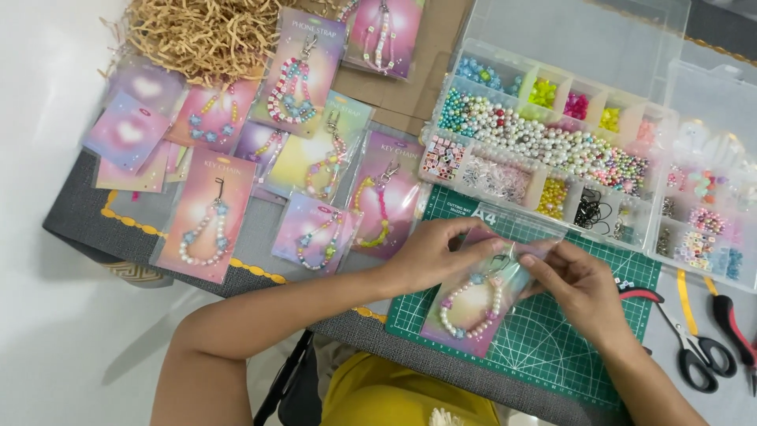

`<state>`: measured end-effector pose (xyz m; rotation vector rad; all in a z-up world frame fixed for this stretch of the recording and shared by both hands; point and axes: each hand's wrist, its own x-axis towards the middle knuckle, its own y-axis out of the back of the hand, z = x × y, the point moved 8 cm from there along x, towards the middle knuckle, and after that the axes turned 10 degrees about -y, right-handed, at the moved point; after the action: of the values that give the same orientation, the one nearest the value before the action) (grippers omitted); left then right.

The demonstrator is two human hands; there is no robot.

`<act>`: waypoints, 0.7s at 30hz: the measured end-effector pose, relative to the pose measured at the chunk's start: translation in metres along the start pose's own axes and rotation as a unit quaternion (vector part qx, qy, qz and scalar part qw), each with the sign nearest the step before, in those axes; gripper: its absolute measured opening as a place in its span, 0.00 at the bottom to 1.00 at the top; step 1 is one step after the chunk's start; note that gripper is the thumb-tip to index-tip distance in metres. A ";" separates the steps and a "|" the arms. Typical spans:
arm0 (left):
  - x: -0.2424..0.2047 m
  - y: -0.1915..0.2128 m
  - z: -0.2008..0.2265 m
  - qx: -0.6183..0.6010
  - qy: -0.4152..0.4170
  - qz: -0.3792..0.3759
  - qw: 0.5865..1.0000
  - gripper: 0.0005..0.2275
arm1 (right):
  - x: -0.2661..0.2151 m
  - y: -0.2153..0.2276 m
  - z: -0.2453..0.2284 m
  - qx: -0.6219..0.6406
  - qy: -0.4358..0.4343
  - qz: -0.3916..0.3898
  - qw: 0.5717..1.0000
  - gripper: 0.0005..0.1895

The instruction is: Attaching handmade beaded charms to backing cards and placing them into plastic packaging sleeves.

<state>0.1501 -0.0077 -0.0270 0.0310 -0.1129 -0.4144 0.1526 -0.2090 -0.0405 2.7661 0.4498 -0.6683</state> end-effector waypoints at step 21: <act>0.008 0.014 -0.001 -0.073 0.044 0.034 0.996 0.13 | -0.003 -0.017 -0.022 -0.007 0.050 -0.012 0.999 0.12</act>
<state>0.1635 0.0016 -0.0261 -0.0981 0.0035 -0.3513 0.1530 -0.1870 -0.0232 2.7946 0.5063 -0.5315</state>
